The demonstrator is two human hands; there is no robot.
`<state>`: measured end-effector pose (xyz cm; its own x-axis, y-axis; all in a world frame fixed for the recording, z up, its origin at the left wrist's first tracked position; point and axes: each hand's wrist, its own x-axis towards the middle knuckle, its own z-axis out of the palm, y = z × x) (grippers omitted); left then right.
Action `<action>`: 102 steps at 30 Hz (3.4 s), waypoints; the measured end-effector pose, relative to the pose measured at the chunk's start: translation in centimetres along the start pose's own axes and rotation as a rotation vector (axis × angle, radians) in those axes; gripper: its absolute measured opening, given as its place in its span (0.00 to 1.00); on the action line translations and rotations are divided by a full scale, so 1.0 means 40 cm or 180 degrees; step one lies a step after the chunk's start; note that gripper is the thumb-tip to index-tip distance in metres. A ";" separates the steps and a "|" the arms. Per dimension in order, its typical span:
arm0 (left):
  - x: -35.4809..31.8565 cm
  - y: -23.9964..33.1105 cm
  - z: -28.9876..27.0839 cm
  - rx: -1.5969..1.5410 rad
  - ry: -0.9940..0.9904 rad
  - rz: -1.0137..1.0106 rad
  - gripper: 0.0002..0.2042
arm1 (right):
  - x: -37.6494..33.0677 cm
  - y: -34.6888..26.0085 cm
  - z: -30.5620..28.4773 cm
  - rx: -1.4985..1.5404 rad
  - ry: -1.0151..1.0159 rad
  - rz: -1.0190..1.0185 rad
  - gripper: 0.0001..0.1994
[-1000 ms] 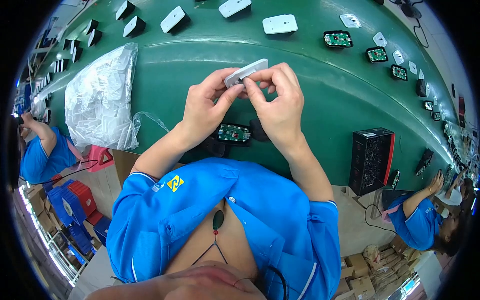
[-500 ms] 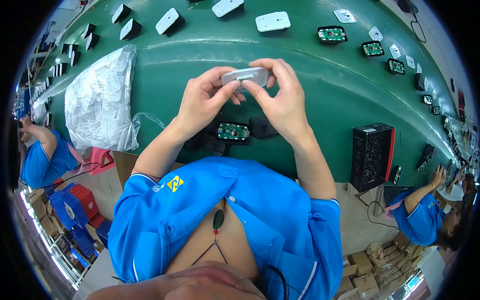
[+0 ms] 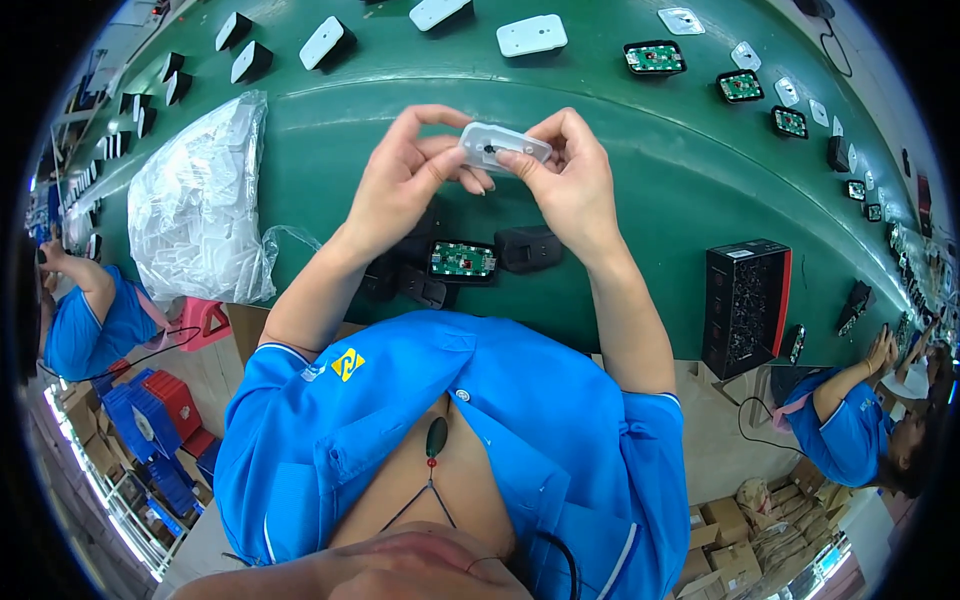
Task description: Assembling electronic device components by attaching plastic covers to circuit boards on an assembly line.
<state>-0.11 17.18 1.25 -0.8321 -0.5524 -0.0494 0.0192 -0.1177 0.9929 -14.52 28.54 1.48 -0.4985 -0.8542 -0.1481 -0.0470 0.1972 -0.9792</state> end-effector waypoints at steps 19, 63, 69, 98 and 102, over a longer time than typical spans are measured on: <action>0.064 -0.082 -0.174 0.3869 0.0731 0.0601 0.18 | -0.318 -0.002 -0.462 -0.1996 0.3098 -0.0001 0.09; 0.011 -0.129 -0.155 0.2557 0.0201 0.1716 0.21 | 0.075 0.031 0.056 -0.2904 -0.0200 -0.2249 0.19; 0.000 -0.143 -0.174 0.3274 0.0023 0.1644 0.21 | 0.091 0.033 0.073 -0.3119 -0.0478 -0.2183 0.19; 0.170 -0.013 -0.196 0.2157 0.1382 0.0877 0.12 | 0.170 -0.030 0.010 -0.0773 0.0081 -0.0744 0.11; 0.341 0.036 -0.295 0.2232 0.1108 0.0557 0.14 | 0.139 -0.041 -0.022 -0.0356 0.0231 -0.0857 0.11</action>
<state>-4.90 -0.27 0.74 -0.6263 -0.7543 0.1972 -0.3156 0.4766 0.8205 -17.96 23.88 2.38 -0.5156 -0.8471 0.1290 -0.2789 0.0236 -0.9600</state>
